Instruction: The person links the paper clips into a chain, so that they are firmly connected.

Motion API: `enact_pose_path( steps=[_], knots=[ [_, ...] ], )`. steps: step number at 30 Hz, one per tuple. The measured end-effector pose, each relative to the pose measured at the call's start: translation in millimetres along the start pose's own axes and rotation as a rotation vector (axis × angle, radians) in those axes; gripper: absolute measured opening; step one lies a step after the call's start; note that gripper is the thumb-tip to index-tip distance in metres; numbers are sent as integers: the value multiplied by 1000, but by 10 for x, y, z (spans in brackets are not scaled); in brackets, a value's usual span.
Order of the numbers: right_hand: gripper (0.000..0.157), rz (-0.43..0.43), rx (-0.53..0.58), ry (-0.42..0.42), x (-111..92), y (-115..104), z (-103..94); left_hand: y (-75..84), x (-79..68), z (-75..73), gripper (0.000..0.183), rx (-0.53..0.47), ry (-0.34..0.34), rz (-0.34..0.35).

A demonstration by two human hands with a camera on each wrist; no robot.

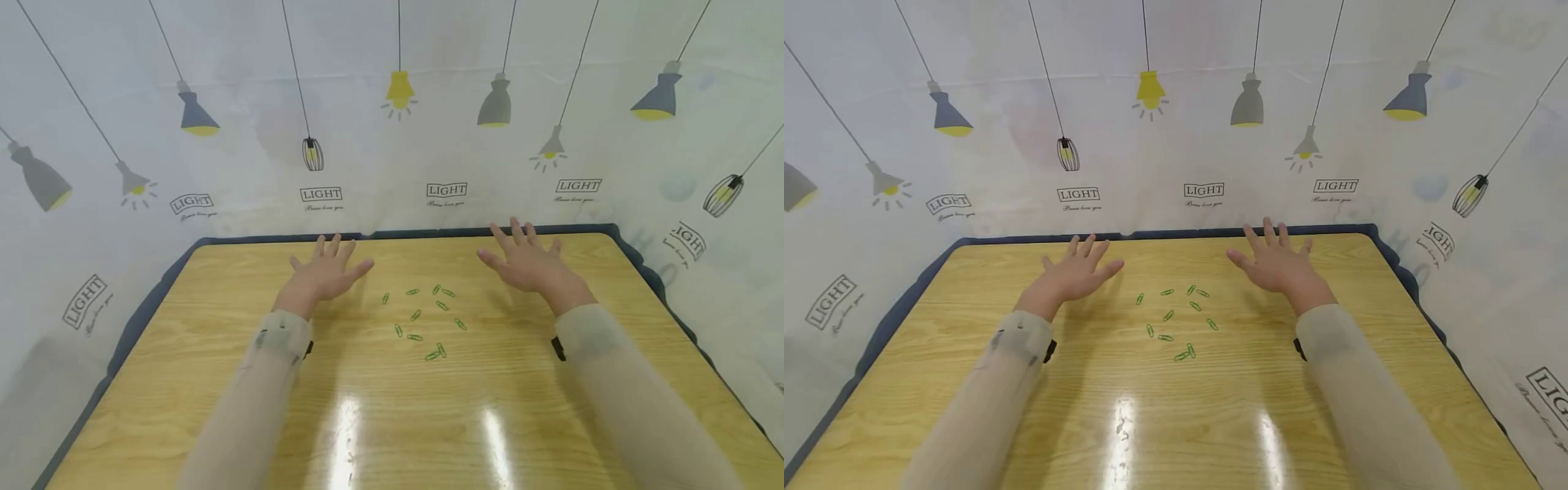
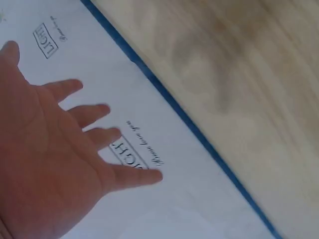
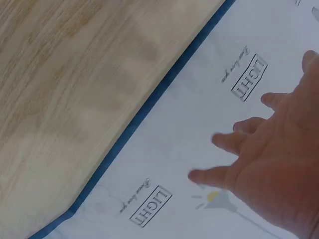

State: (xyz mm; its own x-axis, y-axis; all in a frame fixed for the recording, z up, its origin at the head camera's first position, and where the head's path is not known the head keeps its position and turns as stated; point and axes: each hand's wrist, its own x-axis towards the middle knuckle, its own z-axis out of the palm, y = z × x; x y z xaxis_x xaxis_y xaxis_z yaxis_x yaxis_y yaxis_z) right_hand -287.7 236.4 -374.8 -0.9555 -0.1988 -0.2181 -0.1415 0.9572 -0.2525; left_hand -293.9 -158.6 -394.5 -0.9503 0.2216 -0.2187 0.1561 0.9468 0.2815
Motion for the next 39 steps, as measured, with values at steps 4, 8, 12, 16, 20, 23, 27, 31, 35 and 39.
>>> enact_pose_path(
  steps=[4,8,12,16,20,23,27,31,35,39],
  knots=[
    [90,-76,35,-8,-33,-117,17,76,-59,-42,93,-4,-88,67],
    [88,-172,86,-23,-104,-251,76,184,-117,-37,75,-4,-184,216],
    [76,-265,169,-75,-205,-369,203,308,-149,74,51,-40,-263,347],
    [51,-303,317,-184,-295,-469,451,394,-117,235,34,-118,-353,410],
    [35,-312,432,-297,-365,-526,735,375,-78,353,27,-172,-403,410],
    [28,-322,488,-352,-399,-531,864,343,-66,425,25,-208,-416,383],
    [23,-320,521,-371,-411,-518,915,347,-21,519,19,-232,-446,375],
    [20,-315,519,-387,-395,-512,933,371,26,580,13,-206,-453,389],
    [17,-314,526,-395,-375,-516,942,374,43,583,11,-201,-442,368],
    [15,-319,539,-392,-364,-520,935,364,57,571,11,-238,-448,345]
  ],
)
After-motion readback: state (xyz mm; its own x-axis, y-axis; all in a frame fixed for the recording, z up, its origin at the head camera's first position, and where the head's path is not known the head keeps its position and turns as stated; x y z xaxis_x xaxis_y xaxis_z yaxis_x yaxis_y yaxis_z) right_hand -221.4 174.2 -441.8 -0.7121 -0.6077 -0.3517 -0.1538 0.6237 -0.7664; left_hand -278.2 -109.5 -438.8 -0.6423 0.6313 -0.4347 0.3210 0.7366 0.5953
